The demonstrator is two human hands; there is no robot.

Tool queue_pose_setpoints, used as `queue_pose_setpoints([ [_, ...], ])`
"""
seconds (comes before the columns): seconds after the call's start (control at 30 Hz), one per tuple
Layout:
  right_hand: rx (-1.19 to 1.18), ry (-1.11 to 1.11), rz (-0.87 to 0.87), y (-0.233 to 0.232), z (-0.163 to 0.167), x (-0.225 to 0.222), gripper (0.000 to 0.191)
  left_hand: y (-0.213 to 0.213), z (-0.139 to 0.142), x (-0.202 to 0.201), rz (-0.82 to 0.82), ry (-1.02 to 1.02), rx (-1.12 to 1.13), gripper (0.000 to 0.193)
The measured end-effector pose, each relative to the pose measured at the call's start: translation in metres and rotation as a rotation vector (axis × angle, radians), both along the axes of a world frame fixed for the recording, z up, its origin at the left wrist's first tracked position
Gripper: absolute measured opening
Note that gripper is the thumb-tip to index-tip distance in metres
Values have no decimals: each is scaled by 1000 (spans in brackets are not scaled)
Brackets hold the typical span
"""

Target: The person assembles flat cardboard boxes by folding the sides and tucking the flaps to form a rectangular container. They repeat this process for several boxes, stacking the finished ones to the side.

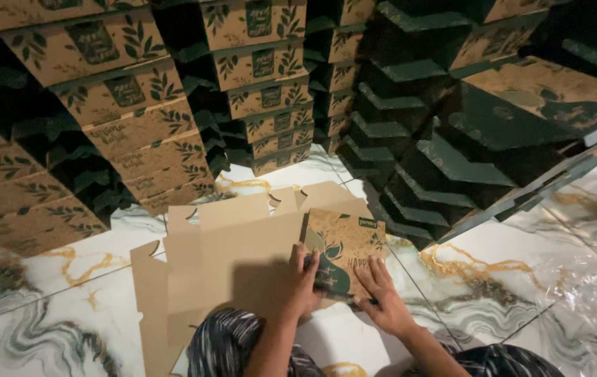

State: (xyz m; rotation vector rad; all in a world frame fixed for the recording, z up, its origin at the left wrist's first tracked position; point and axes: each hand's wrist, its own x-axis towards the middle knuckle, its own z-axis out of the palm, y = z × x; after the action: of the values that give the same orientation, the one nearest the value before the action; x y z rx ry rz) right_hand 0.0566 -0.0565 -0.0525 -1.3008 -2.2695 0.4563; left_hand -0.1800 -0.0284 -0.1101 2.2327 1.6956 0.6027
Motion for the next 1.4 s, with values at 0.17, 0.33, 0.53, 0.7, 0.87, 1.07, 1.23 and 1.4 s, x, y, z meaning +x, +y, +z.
queue_pose_setpoints([
  [0.17,-391,842,-547,-2,-2,-3,66,17,19,-3,232,-639,-457,112],
  [0.33,-667,1063,-500,10,31,-22,69,10,60,-27,445,-1173,-583,74],
  [0.53,-152,946,-77,63,140,-48,72,2,89,-50,49,-2098,-447,53],
  [0.7,181,768,176,86,218,-40,72,-3,101,-50,-341,-2084,-280,78],
  [0.87,609,742,-93,107,303,51,45,-3,98,-46,-488,-1900,-409,84],
  [1.07,681,495,-565,146,348,226,43,15,77,-37,28,-1893,-295,71],
  [1.23,509,414,-681,172,328,275,41,20,61,-36,117,-1912,-293,70],
  [1.4,465,421,-692,201,322,284,40,19,51,-36,164,-1923,-296,71],
])
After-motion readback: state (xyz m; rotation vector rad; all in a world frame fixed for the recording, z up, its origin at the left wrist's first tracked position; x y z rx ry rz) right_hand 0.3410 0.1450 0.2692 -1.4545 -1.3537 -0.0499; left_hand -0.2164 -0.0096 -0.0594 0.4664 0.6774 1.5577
